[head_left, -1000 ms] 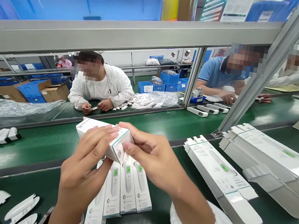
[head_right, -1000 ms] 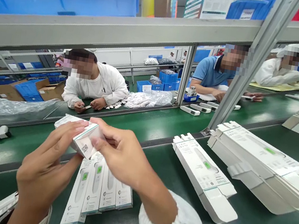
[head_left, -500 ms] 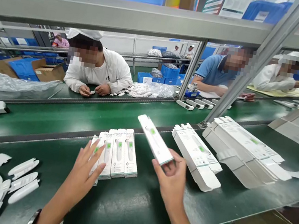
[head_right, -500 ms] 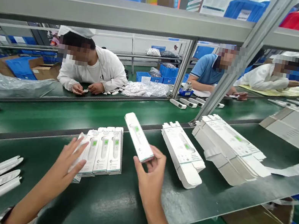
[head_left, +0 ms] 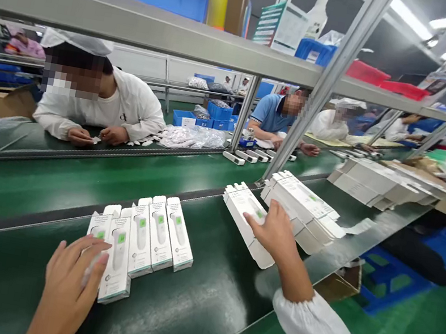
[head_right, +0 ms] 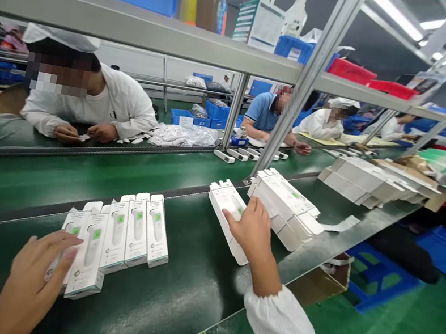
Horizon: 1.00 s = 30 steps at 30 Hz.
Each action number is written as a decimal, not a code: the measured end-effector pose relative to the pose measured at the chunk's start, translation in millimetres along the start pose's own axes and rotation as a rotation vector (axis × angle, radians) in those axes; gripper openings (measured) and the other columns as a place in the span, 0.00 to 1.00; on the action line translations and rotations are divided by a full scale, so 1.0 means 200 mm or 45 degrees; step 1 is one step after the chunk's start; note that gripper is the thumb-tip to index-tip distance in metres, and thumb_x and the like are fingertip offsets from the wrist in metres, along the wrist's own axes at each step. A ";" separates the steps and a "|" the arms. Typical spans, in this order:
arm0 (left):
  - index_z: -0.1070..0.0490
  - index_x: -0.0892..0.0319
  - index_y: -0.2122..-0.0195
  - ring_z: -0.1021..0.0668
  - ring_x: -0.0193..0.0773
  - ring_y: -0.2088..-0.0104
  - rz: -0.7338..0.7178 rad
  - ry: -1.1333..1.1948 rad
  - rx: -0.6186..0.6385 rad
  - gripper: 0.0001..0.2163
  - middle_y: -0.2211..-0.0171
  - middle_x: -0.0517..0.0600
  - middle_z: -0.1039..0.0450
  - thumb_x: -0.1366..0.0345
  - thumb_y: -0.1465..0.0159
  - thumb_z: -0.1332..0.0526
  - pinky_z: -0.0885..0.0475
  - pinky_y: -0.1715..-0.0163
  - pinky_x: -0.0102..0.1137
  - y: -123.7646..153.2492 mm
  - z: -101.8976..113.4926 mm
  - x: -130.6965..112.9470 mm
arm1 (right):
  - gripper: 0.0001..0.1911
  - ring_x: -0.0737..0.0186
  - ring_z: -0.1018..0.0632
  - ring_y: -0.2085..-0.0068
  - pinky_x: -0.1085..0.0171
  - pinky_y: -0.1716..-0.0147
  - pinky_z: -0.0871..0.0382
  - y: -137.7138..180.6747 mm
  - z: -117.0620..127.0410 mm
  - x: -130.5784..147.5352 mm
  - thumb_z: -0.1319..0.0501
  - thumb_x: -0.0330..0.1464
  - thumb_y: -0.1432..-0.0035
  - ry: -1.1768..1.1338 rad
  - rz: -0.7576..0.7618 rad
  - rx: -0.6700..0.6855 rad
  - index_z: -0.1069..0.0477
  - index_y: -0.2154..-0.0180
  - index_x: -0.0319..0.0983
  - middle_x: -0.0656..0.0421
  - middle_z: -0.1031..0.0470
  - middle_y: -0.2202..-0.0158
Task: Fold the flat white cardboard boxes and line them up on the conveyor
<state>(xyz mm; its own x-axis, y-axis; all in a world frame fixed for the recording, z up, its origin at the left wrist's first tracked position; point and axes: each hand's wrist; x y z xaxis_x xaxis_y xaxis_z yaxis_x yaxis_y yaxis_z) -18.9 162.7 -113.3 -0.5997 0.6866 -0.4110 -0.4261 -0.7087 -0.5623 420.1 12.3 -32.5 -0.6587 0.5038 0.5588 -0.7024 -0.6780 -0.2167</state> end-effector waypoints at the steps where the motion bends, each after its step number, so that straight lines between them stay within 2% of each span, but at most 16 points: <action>1: 0.22 0.55 0.48 0.21 0.63 0.39 -0.011 0.005 -0.027 0.17 0.45 0.61 0.19 0.54 0.21 0.48 0.39 0.30 0.73 -0.01 0.02 -0.02 | 0.46 0.18 0.35 0.25 0.26 0.27 0.43 -0.04 0.01 -0.02 0.31 0.44 0.33 0.064 -0.049 0.031 0.41 0.26 0.26 0.26 0.37 0.25; 3: 0.24 0.53 0.45 0.21 0.58 0.39 -0.068 0.024 -0.082 0.14 0.44 0.58 0.20 0.56 0.20 0.47 0.39 0.27 0.66 -0.06 0.07 -0.08 | 0.44 0.26 0.25 0.31 0.30 0.32 0.32 -0.09 0.00 -0.05 0.28 0.43 0.32 0.153 -0.099 0.119 0.40 0.25 0.32 0.33 0.31 0.28; 5: 0.25 0.52 0.44 0.22 0.52 0.39 -0.149 0.073 -0.142 0.12 0.44 0.55 0.20 0.58 0.20 0.46 0.39 0.25 0.57 -0.14 0.13 -0.18 | 0.39 0.35 0.23 0.32 0.34 0.33 0.28 -0.10 -0.02 -0.06 0.30 0.45 0.29 0.209 -0.104 0.184 0.37 0.25 0.40 0.42 0.29 0.28; 6: 0.25 0.52 0.44 0.22 0.50 0.39 -0.181 0.117 -0.178 0.12 0.44 0.54 0.21 0.59 0.20 0.45 0.39 0.24 0.53 -0.19 0.16 -0.23 | 0.38 0.37 0.24 0.31 0.34 0.33 0.28 -0.10 -0.02 -0.06 0.31 0.46 0.28 0.231 -0.101 0.206 0.37 0.25 0.42 0.44 0.31 0.26; 8: 0.25 0.51 0.45 0.22 0.46 0.38 -0.212 0.212 -0.219 0.10 0.44 0.52 0.20 0.61 0.21 0.44 0.37 0.25 0.45 -0.30 0.23 -0.36 | 0.40 0.36 0.25 0.30 0.34 0.33 0.28 -0.10 -0.03 -0.05 0.30 0.47 0.29 0.258 -0.097 0.245 0.39 0.24 0.42 0.43 0.33 0.25; 11: 0.23 0.48 0.49 0.20 0.39 0.40 -0.255 0.361 -0.244 0.09 0.47 0.45 0.19 0.63 0.20 0.45 0.35 0.27 0.38 -0.46 0.33 -0.53 | 0.48 0.35 0.24 0.30 0.36 0.31 0.29 -0.11 0.01 -0.04 0.30 0.47 0.30 0.247 -0.112 0.278 0.47 0.20 0.38 0.40 0.31 0.25; 14: 0.23 0.46 0.51 0.19 0.35 0.42 -0.220 0.508 -0.282 0.10 0.47 0.40 0.19 0.61 0.19 0.45 0.30 0.34 0.30 -0.57 0.41 -0.65 | 0.52 0.33 0.25 0.28 0.42 0.29 0.31 -0.15 0.09 -0.06 0.33 0.50 0.28 0.195 -0.137 0.263 0.53 0.19 0.34 0.39 0.29 0.26; 17: 0.23 0.44 0.53 0.18 0.32 0.48 -0.191 0.603 -0.226 0.09 0.50 0.37 0.19 0.59 0.20 0.43 0.26 0.43 0.25 -0.62 0.44 -0.69 | 0.48 0.32 0.23 0.30 0.43 0.30 0.30 -0.20 0.15 -0.08 0.33 0.50 0.28 0.144 -0.150 0.233 0.47 0.20 0.34 0.38 0.28 0.27; 19: 0.22 0.43 0.54 0.18 0.31 0.50 -0.179 0.629 -0.193 0.09 0.51 0.36 0.19 0.59 0.20 0.42 0.26 0.46 0.24 -0.64 0.45 -0.68 | 0.42 0.36 0.20 0.33 0.42 0.32 0.27 -0.22 0.16 -0.09 0.32 0.47 0.28 0.110 -0.131 0.211 0.41 0.23 0.38 0.40 0.26 0.29; 24: 0.21 0.43 0.54 0.18 0.32 0.53 -0.182 0.627 -0.207 0.09 0.53 0.36 0.18 0.60 0.21 0.42 0.25 0.48 0.25 -0.66 0.47 -0.63 | 0.23 0.48 0.16 0.42 0.43 0.41 0.19 -0.24 0.09 -0.09 0.32 0.39 0.24 0.078 -0.036 0.219 0.28 0.33 0.41 0.49 0.22 0.36; 27: 0.22 0.44 0.55 0.18 0.32 0.53 -0.171 0.607 -0.205 0.09 0.53 0.36 0.18 0.61 0.21 0.42 0.26 0.48 0.25 -0.66 0.47 -0.62 | 0.21 0.49 0.16 0.44 0.45 0.43 0.18 -0.23 0.04 -0.08 0.31 0.40 0.25 0.104 0.012 0.259 0.25 0.36 0.41 0.50 0.21 0.38; 30: 0.21 0.43 0.55 0.17 0.33 0.52 -0.157 0.587 -0.212 0.09 0.53 0.36 0.18 0.60 0.21 0.41 0.26 0.48 0.25 -0.66 0.46 -0.60 | 0.20 0.47 0.18 0.41 0.43 0.41 0.20 -0.23 0.02 -0.09 0.32 0.40 0.25 0.169 0.026 0.231 0.24 0.37 0.41 0.49 0.22 0.36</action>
Point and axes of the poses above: each hand's wrist, its own y-axis away from the middle knuckle, its own z-axis out of the back of the hand, x = y × z
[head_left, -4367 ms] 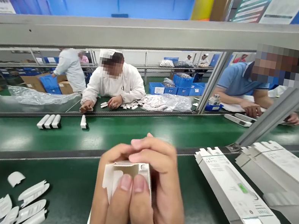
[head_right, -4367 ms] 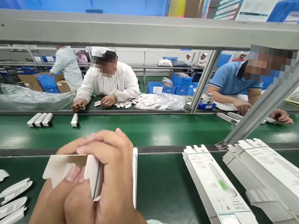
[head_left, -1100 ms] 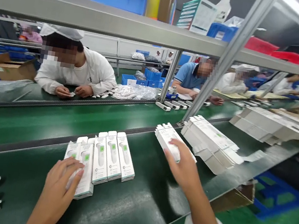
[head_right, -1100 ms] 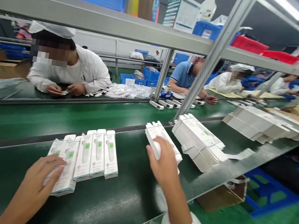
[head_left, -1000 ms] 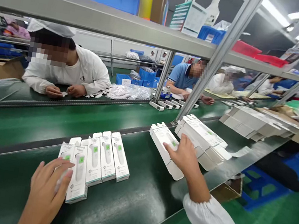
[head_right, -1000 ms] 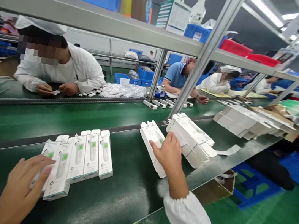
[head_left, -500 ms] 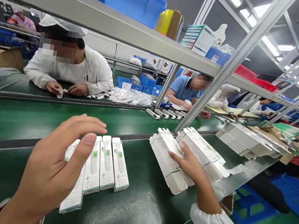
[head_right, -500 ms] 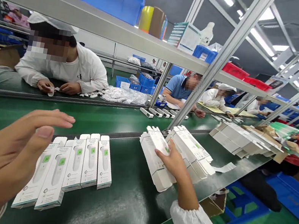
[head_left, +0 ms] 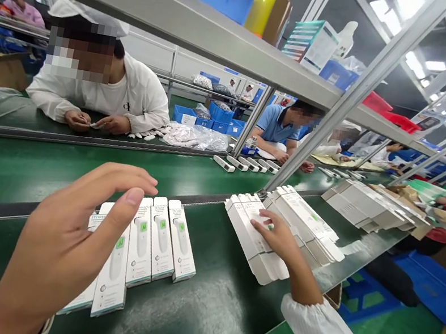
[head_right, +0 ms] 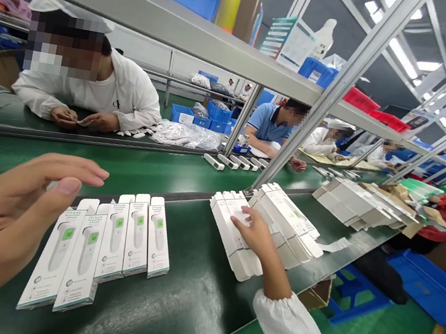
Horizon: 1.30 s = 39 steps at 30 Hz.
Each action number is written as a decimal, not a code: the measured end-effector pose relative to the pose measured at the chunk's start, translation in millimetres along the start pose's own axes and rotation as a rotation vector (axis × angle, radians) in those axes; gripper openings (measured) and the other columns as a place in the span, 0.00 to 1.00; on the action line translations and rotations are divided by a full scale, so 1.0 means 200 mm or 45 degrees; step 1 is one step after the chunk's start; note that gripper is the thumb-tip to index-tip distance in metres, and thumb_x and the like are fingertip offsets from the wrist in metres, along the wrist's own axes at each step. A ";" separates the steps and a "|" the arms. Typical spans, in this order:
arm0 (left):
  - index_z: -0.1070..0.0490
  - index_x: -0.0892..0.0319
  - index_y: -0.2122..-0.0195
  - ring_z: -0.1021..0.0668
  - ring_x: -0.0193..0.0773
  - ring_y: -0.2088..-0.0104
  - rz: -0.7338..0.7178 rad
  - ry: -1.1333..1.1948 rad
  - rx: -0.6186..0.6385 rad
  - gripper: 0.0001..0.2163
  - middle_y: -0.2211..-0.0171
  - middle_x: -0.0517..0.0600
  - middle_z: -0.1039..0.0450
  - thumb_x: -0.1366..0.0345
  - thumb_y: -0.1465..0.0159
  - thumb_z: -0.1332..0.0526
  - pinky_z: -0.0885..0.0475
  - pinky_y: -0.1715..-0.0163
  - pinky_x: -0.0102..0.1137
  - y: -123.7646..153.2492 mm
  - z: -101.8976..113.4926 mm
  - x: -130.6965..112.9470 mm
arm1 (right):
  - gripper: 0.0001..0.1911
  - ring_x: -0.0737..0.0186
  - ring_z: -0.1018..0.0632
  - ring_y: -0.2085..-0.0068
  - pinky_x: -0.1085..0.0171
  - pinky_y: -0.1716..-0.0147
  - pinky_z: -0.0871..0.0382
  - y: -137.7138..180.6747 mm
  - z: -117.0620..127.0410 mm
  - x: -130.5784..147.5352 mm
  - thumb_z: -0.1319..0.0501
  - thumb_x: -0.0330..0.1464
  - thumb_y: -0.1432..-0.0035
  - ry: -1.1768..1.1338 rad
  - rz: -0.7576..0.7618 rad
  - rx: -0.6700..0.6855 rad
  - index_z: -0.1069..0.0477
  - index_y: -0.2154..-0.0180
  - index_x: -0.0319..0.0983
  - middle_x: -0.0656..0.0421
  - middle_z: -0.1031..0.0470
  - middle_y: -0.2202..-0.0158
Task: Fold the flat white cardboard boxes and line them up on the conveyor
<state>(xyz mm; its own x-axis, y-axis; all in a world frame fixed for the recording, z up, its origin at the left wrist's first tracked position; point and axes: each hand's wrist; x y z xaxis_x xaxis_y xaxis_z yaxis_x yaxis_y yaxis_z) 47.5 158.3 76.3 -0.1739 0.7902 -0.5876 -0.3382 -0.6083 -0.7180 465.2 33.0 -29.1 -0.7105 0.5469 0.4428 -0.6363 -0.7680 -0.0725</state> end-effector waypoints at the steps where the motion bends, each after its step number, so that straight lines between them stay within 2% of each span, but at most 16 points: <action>1: 0.21 0.43 0.55 0.17 0.33 0.52 0.005 -0.004 -0.002 0.08 0.53 0.37 0.18 0.60 0.21 0.41 0.26 0.48 0.25 0.00 -0.01 0.01 | 0.20 0.46 0.19 0.39 0.41 0.39 0.21 0.00 -0.01 0.00 0.32 0.41 0.25 0.032 -0.013 -0.019 0.24 0.38 0.41 0.49 0.23 0.34; 4: 0.20 0.44 0.55 0.17 0.34 0.53 0.016 -0.005 0.010 0.09 0.53 0.38 0.18 0.59 0.21 0.41 0.26 0.47 0.25 0.01 -0.03 0.02 | 0.22 0.43 0.22 0.35 0.39 0.36 0.24 -0.01 -0.02 -0.01 0.31 0.41 0.26 0.105 -0.060 -0.041 0.25 0.36 0.41 0.48 0.26 0.31; 7: 0.20 0.47 0.55 0.19 0.35 0.55 0.035 -0.009 0.026 0.09 0.53 0.40 0.17 0.56 0.22 0.40 0.26 0.47 0.26 0.01 -0.05 0.03 | 0.23 0.43 0.21 0.36 0.39 0.37 0.23 0.00 -0.01 0.00 0.31 0.41 0.26 0.127 -0.081 -0.019 0.26 0.35 0.41 0.48 0.25 0.32; 13: 0.20 0.48 0.55 0.20 0.36 0.57 0.054 -0.027 0.081 0.10 0.53 0.41 0.18 0.54 0.21 0.40 0.26 0.48 0.27 0.00 -0.05 0.02 | 0.24 0.42 0.22 0.35 0.38 0.35 0.25 0.02 0.07 0.04 0.31 0.42 0.26 0.065 -0.028 -0.012 0.27 0.34 0.42 0.48 0.27 0.30; 16: 0.20 0.48 0.55 0.19 0.36 0.56 0.048 -0.019 0.108 0.11 0.52 0.42 0.17 0.54 0.22 0.40 0.26 0.48 0.27 0.00 -0.05 0.02 | 0.23 0.42 0.22 0.35 0.38 0.34 0.26 0.04 0.10 0.04 0.30 0.40 0.27 0.006 0.002 0.028 0.25 0.35 0.41 0.48 0.26 0.31; 22: 0.20 0.49 0.58 0.18 0.37 0.55 0.041 -0.005 0.171 0.12 0.52 0.42 0.17 0.53 0.22 0.40 0.26 0.48 0.28 0.00 -0.05 0.00 | 0.26 0.40 0.26 0.30 0.34 0.30 0.32 0.05 0.12 0.03 0.30 0.42 0.28 -0.190 -0.045 -0.042 0.26 0.34 0.42 0.48 0.29 0.28; 26: 0.18 0.47 0.59 0.17 0.39 0.55 0.056 0.017 0.160 0.12 0.53 0.43 0.16 0.52 0.23 0.39 0.25 0.50 0.29 -0.01 -0.03 0.01 | 0.29 0.31 0.27 0.28 0.32 0.27 0.37 0.09 0.17 0.08 0.25 0.45 0.35 -0.415 -0.069 -0.066 0.22 0.38 0.40 0.44 0.26 0.29; 28: 0.17 0.46 0.58 0.16 0.42 0.54 0.137 0.078 0.187 0.12 0.54 0.44 0.15 0.50 0.24 0.38 0.23 0.49 0.32 0.01 -0.08 0.01 | 0.33 0.29 0.29 0.27 0.34 0.25 0.39 0.17 0.19 0.17 0.25 0.49 0.38 -0.587 -0.012 -0.060 0.23 0.38 0.41 0.44 0.26 0.28; 30: 0.17 0.47 0.52 0.15 0.46 0.50 0.315 0.289 0.191 0.14 0.51 0.48 0.14 0.46 0.27 0.35 0.21 0.46 0.36 0.04 -0.17 0.01 | 0.36 0.34 0.26 0.28 0.40 0.26 0.35 0.28 0.17 0.29 0.27 0.55 0.39 -0.792 0.109 0.020 0.25 0.37 0.43 0.47 0.25 0.29; 32: 0.22 0.49 0.41 0.16 0.52 0.42 0.525 0.680 0.156 0.24 0.42 0.54 0.16 0.42 0.32 0.30 0.20 0.41 0.41 0.09 -0.31 0.00 | 0.40 0.39 0.21 0.32 0.45 0.30 0.28 0.41 0.12 0.43 0.28 0.60 0.40 -0.982 0.247 0.155 0.26 0.36 0.45 0.49 0.21 0.31; 33: 0.27 0.49 0.34 0.19 0.54 0.35 0.610 0.915 0.181 0.32 0.34 0.56 0.22 0.43 0.35 0.26 0.23 0.36 0.44 0.11 -0.38 0.00 | 0.41 0.40 0.19 0.33 0.46 0.31 0.26 0.47 0.09 0.49 0.27 0.60 0.41 -1.075 0.303 0.230 0.26 0.36 0.46 0.50 0.20 0.33; 34: 0.30 0.50 0.32 0.22 0.56 0.31 0.712 1.114 0.230 0.37 0.30 0.59 0.26 0.44 0.38 0.22 0.25 0.32 0.46 0.14 -0.44 -0.01 | 0.40 0.41 0.19 0.33 0.46 0.32 0.25 0.53 0.05 0.55 0.25 0.58 0.41 -1.197 0.343 0.315 0.25 0.36 0.46 0.49 0.19 0.33; 36: 0.31 0.53 0.32 0.26 0.60 0.28 0.842 1.303 0.297 0.39 0.29 0.63 0.27 0.48 0.40 0.20 0.28 0.30 0.50 0.19 -0.53 -0.01 | 0.36 0.41 0.19 0.34 0.44 0.31 0.25 0.62 -0.02 0.63 0.22 0.51 0.40 -1.440 0.365 0.461 0.24 0.36 0.47 0.49 0.19 0.34; 39: 0.27 0.55 0.34 0.25 0.63 0.29 0.906 1.317 0.291 0.37 0.33 0.64 0.23 0.50 0.41 0.19 0.26 0.32 0.52 0.26 -0.53 -0.01 | 0.34 0.41 0.20 0.33 0.42 0.30 0.28 0.68 -0.09 0.67 0.18 0.42 0.41 -1.634 0.333 0.610 0.23 0.37 0.48 0.50 0.20 0.33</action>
Point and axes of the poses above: each hand's wrist, its own y-axis away from the middle knuckle, its own z-axis out of the back of the hand, x = y × z
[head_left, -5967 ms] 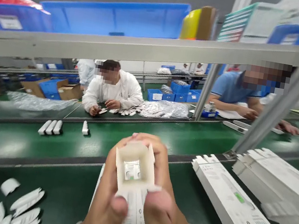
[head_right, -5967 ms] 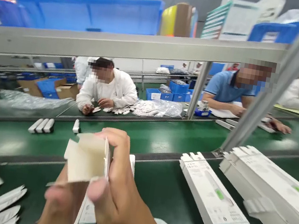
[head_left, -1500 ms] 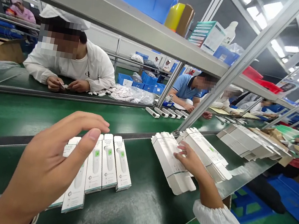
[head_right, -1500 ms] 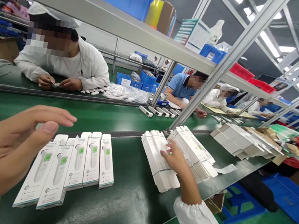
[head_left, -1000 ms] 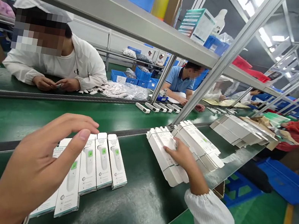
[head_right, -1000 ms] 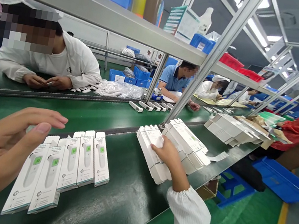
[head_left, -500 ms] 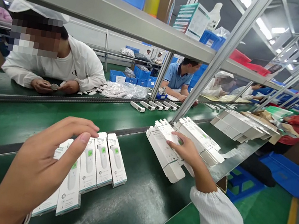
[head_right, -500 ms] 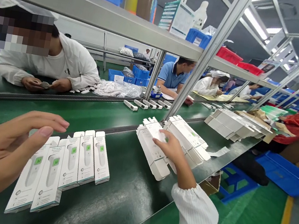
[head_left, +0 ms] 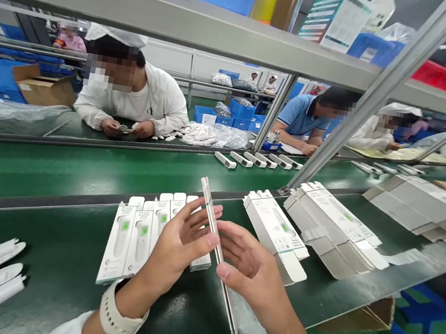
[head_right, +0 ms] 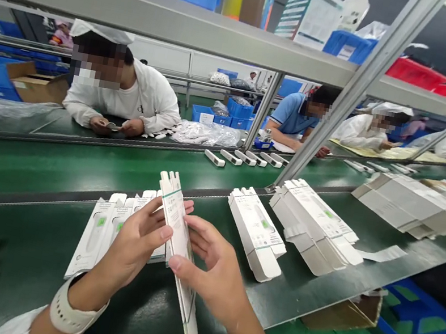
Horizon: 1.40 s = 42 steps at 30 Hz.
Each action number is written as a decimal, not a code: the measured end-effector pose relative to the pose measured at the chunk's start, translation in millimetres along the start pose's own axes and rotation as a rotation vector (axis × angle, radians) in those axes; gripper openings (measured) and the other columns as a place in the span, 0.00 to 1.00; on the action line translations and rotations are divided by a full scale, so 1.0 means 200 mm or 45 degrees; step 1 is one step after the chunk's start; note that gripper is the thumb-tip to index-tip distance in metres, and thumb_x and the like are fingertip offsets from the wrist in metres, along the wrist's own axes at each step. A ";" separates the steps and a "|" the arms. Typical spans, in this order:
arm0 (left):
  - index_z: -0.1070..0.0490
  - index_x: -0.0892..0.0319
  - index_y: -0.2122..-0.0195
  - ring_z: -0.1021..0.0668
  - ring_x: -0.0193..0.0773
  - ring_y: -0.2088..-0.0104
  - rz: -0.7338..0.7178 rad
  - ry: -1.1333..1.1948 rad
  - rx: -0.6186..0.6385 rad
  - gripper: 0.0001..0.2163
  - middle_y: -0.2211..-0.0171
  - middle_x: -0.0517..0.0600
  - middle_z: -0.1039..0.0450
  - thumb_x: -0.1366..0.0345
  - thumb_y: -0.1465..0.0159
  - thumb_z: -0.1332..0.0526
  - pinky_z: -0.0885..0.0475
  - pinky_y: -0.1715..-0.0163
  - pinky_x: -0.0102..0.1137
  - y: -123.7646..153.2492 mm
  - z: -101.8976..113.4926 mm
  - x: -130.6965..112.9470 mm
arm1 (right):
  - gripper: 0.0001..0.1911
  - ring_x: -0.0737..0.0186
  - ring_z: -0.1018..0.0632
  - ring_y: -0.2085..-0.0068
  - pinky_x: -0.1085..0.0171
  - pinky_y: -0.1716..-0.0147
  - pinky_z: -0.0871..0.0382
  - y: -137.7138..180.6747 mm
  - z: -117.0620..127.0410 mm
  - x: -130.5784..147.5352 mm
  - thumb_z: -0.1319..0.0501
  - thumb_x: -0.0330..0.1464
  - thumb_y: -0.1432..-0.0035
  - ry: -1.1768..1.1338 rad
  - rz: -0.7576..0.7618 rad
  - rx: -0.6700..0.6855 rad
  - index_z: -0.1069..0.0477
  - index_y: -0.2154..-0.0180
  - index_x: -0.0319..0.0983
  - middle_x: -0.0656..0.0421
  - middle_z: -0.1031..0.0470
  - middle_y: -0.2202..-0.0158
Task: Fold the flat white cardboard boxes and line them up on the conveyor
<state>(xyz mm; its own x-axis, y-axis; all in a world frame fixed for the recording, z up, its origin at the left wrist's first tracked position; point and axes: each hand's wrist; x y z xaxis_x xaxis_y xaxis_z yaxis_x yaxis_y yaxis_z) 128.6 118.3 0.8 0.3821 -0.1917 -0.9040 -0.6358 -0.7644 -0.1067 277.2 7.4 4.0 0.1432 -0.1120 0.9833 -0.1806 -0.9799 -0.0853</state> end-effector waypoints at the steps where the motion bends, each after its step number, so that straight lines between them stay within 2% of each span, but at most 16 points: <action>1: 0.26 0.55 0.35 0.24 0.64 0.30 0.007 0.003 -0.018 0.38 0.34 0.64 0.22 0.50 0.43 0.18 0.26 0.32 0.52 0.03 0.02 0.00 | 0.34 0.41 0.20 0.33 0.43 0.30 0.29 0.01 -0.01 -0.02 0.18 0.41 0.43 -0.031 -0.015 0.023 0.23 0.37 0.48 0.50 0.20 0.33; 4: 0.23 0.57 0.38 0.20 0.69 0.34 0.063 0.009 -0.130 0.38 0.39 0.64 0.18 0.44 0.46 0.19 0.22 0.36 0.53 0.13 0.08 0.01 | 0.30 0.41 0.15 0.40 0.44 0.38 0.22 0.03 -0.03 -0.05 0.21 0.45 0.40 -0.207 -0.105 0.083 0.22 0.40 0.46 0.48 0.17 0.38; 6: 0.22 0.60 0.41 0.17 0.70 0.39 0.128 -0.002 -0.284 0.35 0.44 0.64 0.15 0.39 0.41 0.26 0.19 0.41 0.54 0.23 0.14 0.01 | 0.31 0.42 0.13 0.48 0.45 0.46 0.19 0.04 -0.04 -0.05 0.23 0.49 0.39 -0.375 -0.230 0.109 0.24 0.39 0.46 0.47 0.15 0.41; 8: 0.22 0.61 0.41 0.14 0.66 0.44 0.199 -0.055 -0.489 0.30 0.48 0.64 0.14 0.42 0.35 0.32 0.16 0.47 0.52 0.34 0.24 -0.01 | 0.36 0.42 0.13 0.49 0.46 0.48 0.19 0.04 -0.05 -0.05 0.22 0.50 0.42 -0.453 -0.329 0.102 0.26 0.38 0.46 0.47 0.16 0.41; 11: 0.27 0.60 0.38 0.11 0.60 0.53 0.284 -0.243 -0.810 0.25 0.52 0.62 0.14 0.53 0.33 0.30 0.14 0.56 0.49 0.52 0.45 -0.11 | 0.43 0.48 0.15 0.52 0.52 0.52 0.18 0.04 -0.05 -0.06 0.17 0.48 0.49 -0.395 -0.346 -0.032 0.25 0.36 0.47 0.49 0.16 0.43; 14: 0.39 0.53 0.32 0.12 0.57 0.55 0.249 -0.537 -1.145 0.29 0.49 0.60 0.16 0.55 0.31 0.33 0.14 0.61 0.48 0.61 0.73 -0.21 | 0.36 0.55 0.18 0.67 0.58 0.69 0.19 0.03 -0.03 -0.08 0.15 0.44 0.51 -0.383 -0.524 -0.095 0.22 0.43 0.46 0.55 0.14 0.59; 17: 0.37 0.54 0.36 0.17 0.65 0.42 0.190 -0.849 -1.227 0.30 0.40 0.64 0.22 0.56 0.36 0.30 0.17 0.48 0.59 0.59 0.94 -0.23 | 0.29 0.53 0.15 0.70 0.58 0.70 0.18 0.00 -0.01 -0.08 0.14 0.41 0.51 -0.430 -0.670 -0.080 0.20 0.50 0.45 0.57 0.14 0.67; 19: 0.32 0.57 0.38 0.27 0.71 0.30 0.117 -1.020 -1.148 0.31 0.34 0.66 0.28 0.56 0.41 0.28 0.30 0.32 0.67 0.54 0.99 -0.22 | 0.30 0.44 0.11 0.61 0.51 0.63 0.13 -0.03 -0.02 -0.07 0.17 0.41 0.47 -0.436 -0.618 -0.076 0.21 0.45 0.47 0.53 0.10 0.57; 22: 0.31 0.57 0.34 0.48 0.70 0.19 -0.027 -1.172 -1.008 0.33 0.21 0.66 0.45 0.51 0.38 0.29 0.54 0.22 0.69 0.49 0.91 -0.21 | 0.36 0.28 0.13 0.45 0.37 0.52 0.13 -0.10 -0.08 -0.05 0.24 0.44 0.39 -0.418 -0.493 -0.125 0.27 0.32 0.49 0.49 0.14 0.40; 25: 0.29 0.51 0.31 0.37 0.66 0.22 -0.068 -1.155 -0.767 0.30 0.24 0.61 0.36 0.43 0.30 0.34 0.43 0.23 0.65 0.47 0.67 -0.23 | 0.42 0.23 0.19 0.36 0.30 0.41 0.19 -0.19 -0.22 -0.03 0.27 0.50 0.39 -0.364 -0.366 -0.161 0.31 0.28 0.48 0.48 0.17 0.36; 27: 0.32 0.45 0.27 0.28 0.60 0.26 -0.136 -1.063 -0.482 0.37 0.27 0.55 0.29 0.41 0.34 0.29 0.33 0.25 0.54 0.43 0.49 -0.22 | 0.44 0.25 0.24 0.30 0.31 0.31 0.28 -0.23 -0.33 0.01 0.29 0.57 0.38 -0.262 -0.281 -0.031 0.31 0.28 0.48 0.49 0.20 0.33; 30: 0.49 0.41 0.19 0.35 0.59 0.22 -0.221 -0.812 -0.186 0.53 0.21 0.53 0.39 0.54 0.40 0.20 0.36 0.23 0.47 0.32 0.29 -0.20 | 0.40 0.35 0.31 0.25 0.38 0.22 0.42 -0.28 -0.43 0.11 0.34 0.62 0.34 -0.022 -0.122 0.273 0.32 0.28 0.53 0.54 0.27 0.28; 34: 0.49 0.41 0.20 0.28 0.64 0.27 -0.286 -0.983 -0.126 0.54 0.25 0.55 0.35 0.67 0.44 0.24 0.28 0.29 0.49 0.17 0.27 -0.27 | 0.41 0.35 0.29 0.27 0.36 0.28 0.34 -0.41 -0.36 0.26 0.26 0.54 0.36 0.082 -0.021 0.535 0.35 0.28 0.54 0.51 0.26 0.30; 37: 0.43 0.42 0.23 0.24 0.66 0.33 -0.158 -1.265 0.097 0.50 0.30 0.55 0.29 0.68 0.47 0.25 0.21 0.38 0.49 0.08 0.31 -0.38 | 0.55 0.35 0.27 0.29 0.37 0.30 0.33 -0.54 -0.25 0.29 0.14 0.44 0.51 -0.112 0.177 0.655 0.36 0.28 0.51 0.49 0.25 0.31; 40: 0.41 0.45 0.24 0.24 0.64 0.34 -0.154 -1.337 0.131 0.49 0.32 0.55 0.27 0.64 0.47 0.24 0.22 0.39 0.46 0.00 0.30 -0.46 | 0.53 0.42 0.21 0.35 0.44 0.31 0.31 -0.64 -0.21 0.26 0.12 0.41 0.59 -0.383 0.486 0.523 0.29 0.34 0.50 0.53 0.20 0.40; 42: 0.33 0.50 0.30 0.19 0.58 0.42 -0.163 -1.378 0.121 0.43 0.40 0.53 0.21 0.64 0.48 0.23 0.22 0.44 0.42 -0.03 0.28 -0.48 | 0.41 0.46 0.16 0.45 0.49 0.41 0.22 -0.67 -0.22 0.23 0.13 0.42 0.56 -0.467 0.516 0.380 0.22 0.42 0.47 0.55 0.16 0.50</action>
Point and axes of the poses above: each hand's wrist, its own y-axis away from the middle knuckle, its own z-axis out of the back of the hand, x = y × z
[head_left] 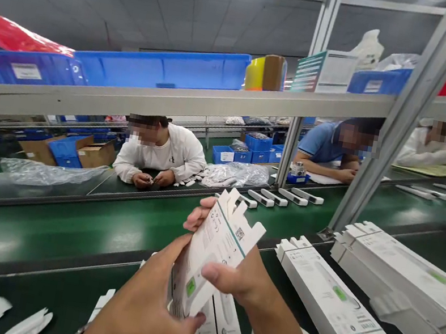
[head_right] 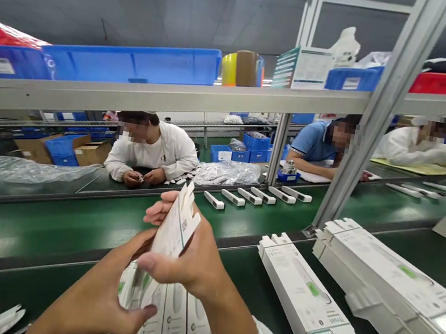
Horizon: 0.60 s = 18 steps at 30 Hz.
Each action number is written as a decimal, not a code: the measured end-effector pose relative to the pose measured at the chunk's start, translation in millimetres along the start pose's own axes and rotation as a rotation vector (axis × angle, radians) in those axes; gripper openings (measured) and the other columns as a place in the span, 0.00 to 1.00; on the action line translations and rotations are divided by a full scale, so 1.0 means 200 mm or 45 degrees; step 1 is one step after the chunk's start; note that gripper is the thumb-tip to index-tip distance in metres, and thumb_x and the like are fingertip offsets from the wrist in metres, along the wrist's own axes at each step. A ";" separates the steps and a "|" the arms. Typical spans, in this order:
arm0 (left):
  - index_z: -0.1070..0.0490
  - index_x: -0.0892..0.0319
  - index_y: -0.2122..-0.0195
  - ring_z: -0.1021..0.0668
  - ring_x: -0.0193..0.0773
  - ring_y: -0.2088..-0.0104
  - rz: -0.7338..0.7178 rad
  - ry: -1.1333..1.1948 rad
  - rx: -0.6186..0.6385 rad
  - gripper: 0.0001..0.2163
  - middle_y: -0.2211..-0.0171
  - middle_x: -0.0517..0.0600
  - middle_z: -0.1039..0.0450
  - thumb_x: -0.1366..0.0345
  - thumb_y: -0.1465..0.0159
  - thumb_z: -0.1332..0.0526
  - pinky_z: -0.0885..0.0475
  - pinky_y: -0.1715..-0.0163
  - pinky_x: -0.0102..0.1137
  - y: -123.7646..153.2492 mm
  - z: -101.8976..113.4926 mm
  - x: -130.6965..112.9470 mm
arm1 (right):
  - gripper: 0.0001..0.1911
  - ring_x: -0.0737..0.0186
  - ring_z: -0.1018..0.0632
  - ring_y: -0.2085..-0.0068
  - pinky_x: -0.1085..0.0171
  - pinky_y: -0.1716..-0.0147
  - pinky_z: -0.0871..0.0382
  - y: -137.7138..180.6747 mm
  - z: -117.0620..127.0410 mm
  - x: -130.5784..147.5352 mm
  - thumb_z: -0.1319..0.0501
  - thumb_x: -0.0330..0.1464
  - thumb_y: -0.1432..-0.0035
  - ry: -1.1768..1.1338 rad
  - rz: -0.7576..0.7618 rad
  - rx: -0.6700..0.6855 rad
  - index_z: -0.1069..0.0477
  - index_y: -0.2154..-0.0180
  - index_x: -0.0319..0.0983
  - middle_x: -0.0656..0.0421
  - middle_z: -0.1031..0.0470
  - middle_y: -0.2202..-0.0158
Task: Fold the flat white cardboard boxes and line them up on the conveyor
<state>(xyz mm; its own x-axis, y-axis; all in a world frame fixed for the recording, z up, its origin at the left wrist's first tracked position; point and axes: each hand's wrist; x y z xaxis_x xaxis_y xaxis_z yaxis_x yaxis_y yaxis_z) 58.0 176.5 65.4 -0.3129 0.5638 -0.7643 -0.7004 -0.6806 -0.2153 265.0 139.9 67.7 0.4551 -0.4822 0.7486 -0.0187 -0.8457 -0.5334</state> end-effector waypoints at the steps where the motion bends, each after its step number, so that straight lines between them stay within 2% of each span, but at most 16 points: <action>1: 0.26 0.52 0.36 0.17 0.54 0.50 0.019 -0.024 0.017 0.35 0.48 0.51 0.17 0.63 0.47 0.24 0.21 0.49 0.39 -0.01 0.00 -0.01 | 0.34 0.48 0.14 0.51 0.52 0.48 0.18 0.00 0.00 -0.01 0.13 0.42 0.55 0.016 -0.035 -0.076 0.18 0.47 0.45 0.55 0.15 0.55; 3: 0.20 0.55 0.57 0.19 0.44 0.66 0.052 -0.086 0.043 0.11 0.66 0.46 0.19 0.59 0.40 0.27 0.25 0.62 0.32 -0.03 -0.03 -0.01 | 0.24 0.51 0.14 0.60 0.55 0.57 0.17 0.00 -0.02 -0.01 0.14 0.43 0.53 0.089 -0.136 -0.245 0.14 0.58 0.41 0.54 0.13 0.61; 4: 0.22 0.56 0.66 0.21 0.41 0.71 0.058 -0.120 0.022 0.10 0.72 0.45 0.22 0.56 0.34 0.31 0.28 0.67 0.31 -0.03 -0.04 0.00 | 0.21 0.50 0.14 0.61 0.54 0.57 0.16 0.00 -0.03 -0.01 0.14 0.44 0.53 0.145 -0.165 -0.352 0.14 0.62 0.40 0.54 0.12 0.62; 5: 0.24 0.56 0.70 0.23 0.40 0.74 0.053 -0.152 -0.029 0.15 0.76 0.46 0.25 0.53 0.29 0.36 0.30 0.70 0.31 -0.04 -0.06 0.01 | 0.21 0.48 0.13 0.61 0.52 0.56 0.16 0.00 -0.04 -0.01 0.13 0.45 0.54 0.210 -0.167 -0.458 0.13 0.65 0.39 0.53 0.11 0.63; 6: 0.24 0.56 0.70 0.23 0.40 0.75 0.039 -0.175 -0.102 0.19 0.77 0.46 0.25 0.51 0.25 0.40 0.31 0.71 0.31 -0.05 -0.08 0.02 | 0.22 0.45 0.13 0.59 0.49 0.52 0.16 0.00 -0.05 -0.01 0.13 0.46 0.55 0.281 -0.157 -0.535 0.13 0.66 0.39 0.52 0.11 0.62; 8: 0.20 0.55 0.61 0.20 0.43 0.72 0.033 -0.189 -0.272 0.20 0.72 0.49 0.21 0.50 0.21 0.47 0.29 0.69 0.33 -0.07 -0.13 0.04 | 0.24 0.42 0.12 0.55 0.46 0.47 0.17 -0.01 -0.06 0.00 0.15 0.49 0.51 0.391 -0.123 -0.603 0.14 0.61 0.40 0.50 0.10 0.59; 10: 0.21 0.55 0.48 0.16 0.47 0.64 0.043 -0.183 -0.376 0.21 0.61 0.53 0.16 0.51 0.19 0.51 0.24 0.62 0.37 -0.09 -0.17 0.06 | 0.26 0.44 0.12 0.51 0.48 0.45 0.17 -0.01 -0.06 0.00 0.19 0.51 0.44 0.398 -0.043 -0.552 0.18 0.52 0.43 0.52 0.12 0.53; 12: 0.26 0.54 0.38 0.15 0.52 0.52 0.024 -0.154 -0.363 0.20 0.47 0.58 0.17 0.51 0.19 0.51 0.22 0.51 0.43 -0.10 -0.20 0.06 | 0.27 0.49 0.14 0.46 0.53 0.45 0.17 0.01 -0.05 0.00 0.23 0.52 0.37 0.334 0.059 -0.460 0.26 0.44 0.49 0.54 0.15 0.46; 14: 0.35 0.53 0.28 0.21 0.57 0.37 -0.035 -0.060 -0.291 0.24 0.33 0.62 0.26 0.49 0.20 0.45 0.25 0.38 0.49 -0.09 -0.21 0.03 | 0.25 0.51 0.15 0.44 0.57 0.46 0.17 0.04 -0.05 -0.01 0.32 0.54 0.28 0.315 0.098 -0.402 0.30 0.38 0.52 0.55 0.17 0.43; 16: 0.44 0.52 0.22 0.30 0.59 0.26 -0.096 0.192 -0.310 0.35 0.25 0.62 0.36 0.43 0.24 0.39 0.32 0.28 0.51 -0.06 -0.23 -0.03 | 0.24 0.49 0.15 0.43 0.57 0.49 0.16 0.09 -0.07 -0.02 0.39 0.52 0.23 0.430 0.084 -0.349 0.33 0.32 0.55 0.53 0.18 0.41; 18: 0.44 0.53 0.23 0.27 0.60 0.28 -0.121 0.589 -0.467 0.41 0.26 0.62 0.34 0.34 0.28 0.39 0.31 0.28 0.49 -0.02 -0.28 -0.11 | 0.27 0.43 0.18 0.37 0.54 0.45 0.17 0.14 -0.10 -0.05 0.38 0.49 0.23 0.634 0.126 -0.244 0.34 0.28 0.57 0.52 0.22 0.34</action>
<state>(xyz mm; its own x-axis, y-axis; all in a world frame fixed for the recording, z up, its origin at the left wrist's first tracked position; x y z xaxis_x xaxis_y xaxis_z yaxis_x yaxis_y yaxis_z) 103.3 142.0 48.9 0.1095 0.4240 -0.8990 -0.4188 -0.8005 -0.4286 242.0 116.6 53.9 -0.0331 -0.5725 0.8193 -0.2230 -0.7948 -0.5644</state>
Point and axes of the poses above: each hand's wrist, its own y-axis away from the middle knuckle, its own z-axis out of the back of the hand, x = y × z
